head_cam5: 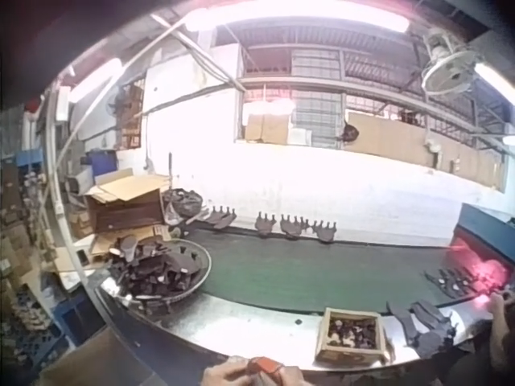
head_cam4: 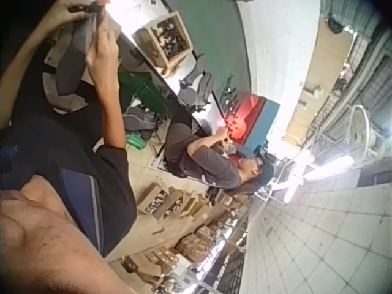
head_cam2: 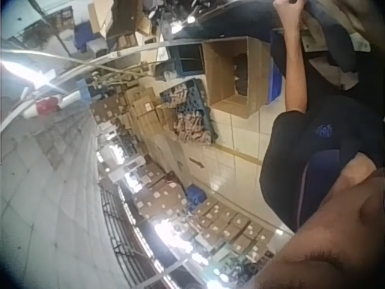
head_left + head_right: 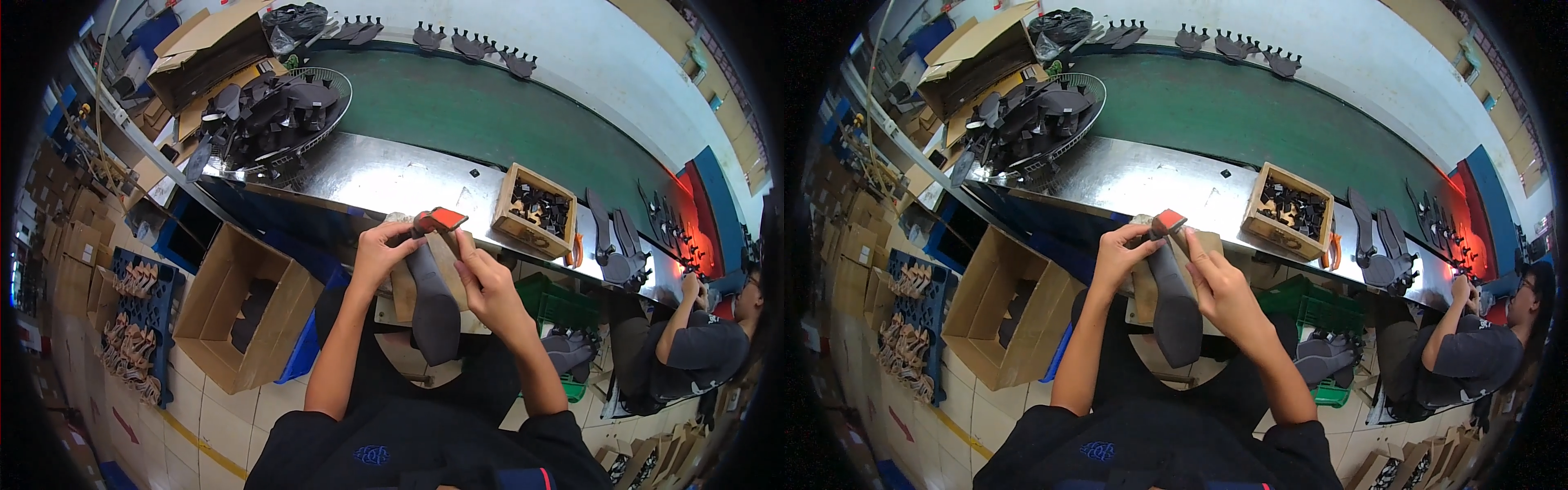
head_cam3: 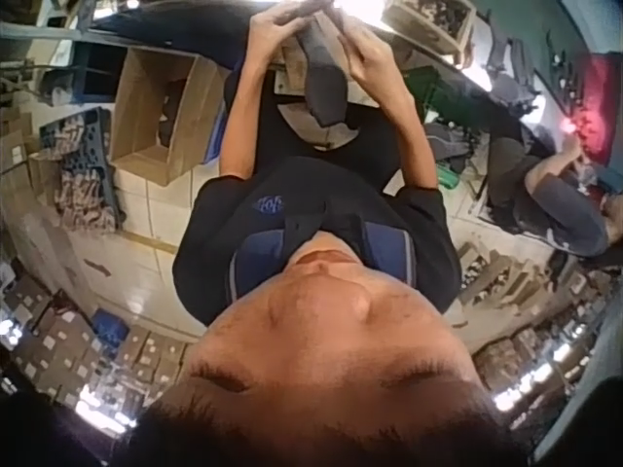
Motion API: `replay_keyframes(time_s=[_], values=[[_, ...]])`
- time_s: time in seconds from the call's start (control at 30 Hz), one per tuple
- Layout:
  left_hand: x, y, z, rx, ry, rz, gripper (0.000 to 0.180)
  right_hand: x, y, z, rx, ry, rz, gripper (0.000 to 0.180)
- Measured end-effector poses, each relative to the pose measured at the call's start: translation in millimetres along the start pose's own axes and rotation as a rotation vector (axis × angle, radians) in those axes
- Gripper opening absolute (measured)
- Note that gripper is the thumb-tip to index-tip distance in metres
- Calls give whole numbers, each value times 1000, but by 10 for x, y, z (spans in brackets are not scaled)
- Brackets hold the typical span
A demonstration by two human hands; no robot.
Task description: The recorder is assembling shoe components by inserting small pins and using a hammer to secure them at a factory workbench.
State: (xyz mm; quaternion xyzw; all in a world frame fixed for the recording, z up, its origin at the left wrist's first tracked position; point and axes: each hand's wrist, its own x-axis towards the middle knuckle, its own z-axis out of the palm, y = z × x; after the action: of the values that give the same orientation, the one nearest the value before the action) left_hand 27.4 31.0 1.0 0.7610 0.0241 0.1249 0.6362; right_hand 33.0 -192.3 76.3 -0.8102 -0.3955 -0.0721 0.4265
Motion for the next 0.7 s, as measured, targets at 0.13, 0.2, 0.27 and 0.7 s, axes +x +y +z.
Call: replay_keyframes(time_s=[0.13,0.2,0.27,0.7], values=[[-101,-72,-71,199,14,101,94,108,-407,-367,-83,56,-61,49],[-194,-86,-58,600,-17,192,124,25,-526,-489,-61,212,-153,45],[-120,-23,-42,532,-119,55,125,4,-454,-323,-158,211,-229,49],[-97,-12,-21,664,-4,90,80,58,-191,-206,-113,-92,-98,58]])
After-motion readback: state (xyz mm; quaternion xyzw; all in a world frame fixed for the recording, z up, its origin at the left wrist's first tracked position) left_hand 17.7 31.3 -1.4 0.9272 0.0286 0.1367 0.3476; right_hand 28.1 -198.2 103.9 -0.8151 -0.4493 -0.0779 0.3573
